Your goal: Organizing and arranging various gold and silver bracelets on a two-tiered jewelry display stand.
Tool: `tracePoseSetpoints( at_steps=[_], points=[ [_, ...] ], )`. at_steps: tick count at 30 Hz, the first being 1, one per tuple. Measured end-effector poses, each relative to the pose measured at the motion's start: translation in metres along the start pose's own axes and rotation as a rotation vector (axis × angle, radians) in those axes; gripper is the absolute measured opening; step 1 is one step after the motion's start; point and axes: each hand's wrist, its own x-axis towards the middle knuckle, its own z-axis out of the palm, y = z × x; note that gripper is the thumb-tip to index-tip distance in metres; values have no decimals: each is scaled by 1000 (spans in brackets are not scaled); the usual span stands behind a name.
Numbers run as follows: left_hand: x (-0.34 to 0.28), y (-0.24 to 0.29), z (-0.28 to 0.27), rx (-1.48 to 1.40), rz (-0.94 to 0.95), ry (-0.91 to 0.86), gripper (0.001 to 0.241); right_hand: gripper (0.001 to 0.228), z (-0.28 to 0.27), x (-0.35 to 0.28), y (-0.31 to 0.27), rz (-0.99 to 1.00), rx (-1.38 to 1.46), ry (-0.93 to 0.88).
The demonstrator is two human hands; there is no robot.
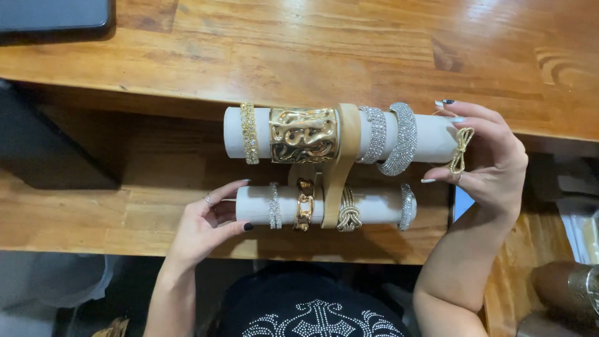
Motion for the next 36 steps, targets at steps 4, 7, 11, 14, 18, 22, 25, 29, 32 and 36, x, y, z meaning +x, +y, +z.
tracePoseSetpoints(
  at_steps=[4,7,11,14,18,22,25,29,32,36],
  points=[
    [1,3,0,6,-8,-3,74,74,7,12,-16,-94,-231,-15],
    [0,5,0,32,-5,-4,74,70,13,16,-22,-124,-325,-43],
    [-2,9,2,65,-5,-6,73,63,17,16,-19,-148,-384,-54],
    [-2,13,4,131,27,0,73,71,17,12,-14,-171,-422,-22],
    [-4,15,5,178,29,10,76,82,15,8,-17,-207,-425,0],
    [-5,17,7,189,45,27,73,76,12,1,-18,-202,-439,5],
    [-5,13,6,177,78,2,75,71,12,-2,-20,-201,-456,-3],
    [-8,11,5,157,56,26,81,76,14,-6,-23,-196,-452,4],
    [-12,12,4,169,55,39,85,81,15,-11,-27,-183,-444,34],
    [-22,25,6,296,123,124,88,89,13,-29,-30,-123,-393,105]
  ],
)
